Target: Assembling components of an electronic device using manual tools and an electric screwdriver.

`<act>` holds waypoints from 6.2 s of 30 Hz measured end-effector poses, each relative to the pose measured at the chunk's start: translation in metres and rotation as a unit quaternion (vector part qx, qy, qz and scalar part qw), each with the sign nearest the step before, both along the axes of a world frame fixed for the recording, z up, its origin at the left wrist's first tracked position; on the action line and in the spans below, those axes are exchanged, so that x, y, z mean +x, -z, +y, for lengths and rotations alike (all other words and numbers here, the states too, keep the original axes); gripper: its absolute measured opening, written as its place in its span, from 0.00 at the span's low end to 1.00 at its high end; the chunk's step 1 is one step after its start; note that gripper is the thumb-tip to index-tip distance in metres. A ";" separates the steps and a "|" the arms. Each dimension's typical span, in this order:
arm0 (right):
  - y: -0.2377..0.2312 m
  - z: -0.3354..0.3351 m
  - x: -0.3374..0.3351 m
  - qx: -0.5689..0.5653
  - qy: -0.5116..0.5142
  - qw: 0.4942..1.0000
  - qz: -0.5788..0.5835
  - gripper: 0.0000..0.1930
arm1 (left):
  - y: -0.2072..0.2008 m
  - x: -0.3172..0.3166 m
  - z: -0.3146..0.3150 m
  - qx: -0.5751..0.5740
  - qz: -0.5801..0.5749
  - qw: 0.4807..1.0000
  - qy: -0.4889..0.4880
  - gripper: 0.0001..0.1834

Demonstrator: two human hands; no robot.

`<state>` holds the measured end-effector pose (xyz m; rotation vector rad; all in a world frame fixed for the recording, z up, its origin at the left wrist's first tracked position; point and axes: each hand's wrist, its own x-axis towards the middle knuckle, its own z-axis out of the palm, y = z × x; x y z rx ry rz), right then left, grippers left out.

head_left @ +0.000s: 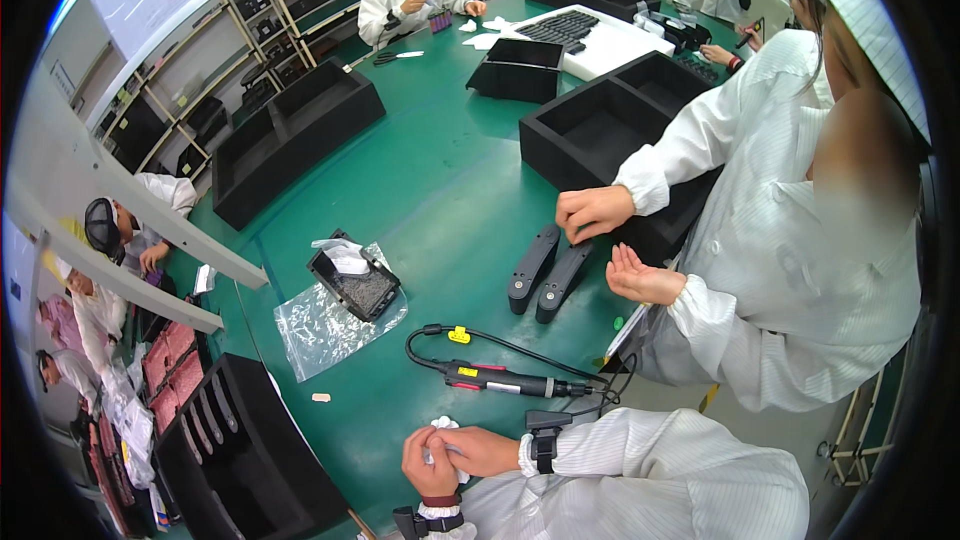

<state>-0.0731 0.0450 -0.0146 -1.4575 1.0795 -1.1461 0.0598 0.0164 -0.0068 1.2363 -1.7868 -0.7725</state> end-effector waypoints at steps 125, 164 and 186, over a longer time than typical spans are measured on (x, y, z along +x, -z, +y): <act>-0.101 0.020 -0.051 -0.099 0.069 0.934 0.336 0.24 | -0.032 0.078 -0.103 -0.019 0.103 0.944 -0.314 0.12; -0.013 0.000 -0.088 -0.070 0.206 0.915 0.339 0.08 | 0.009 0.071 -0.148 -0.153 -0.061 0.956 -0.244 0.13; -0.011 0.001 -0.086 -0.081 0.199 0.914 0.343 0.06 | -0.067 0.077 -0.117 -0.214 -0.109 0.947 -0.215 0.23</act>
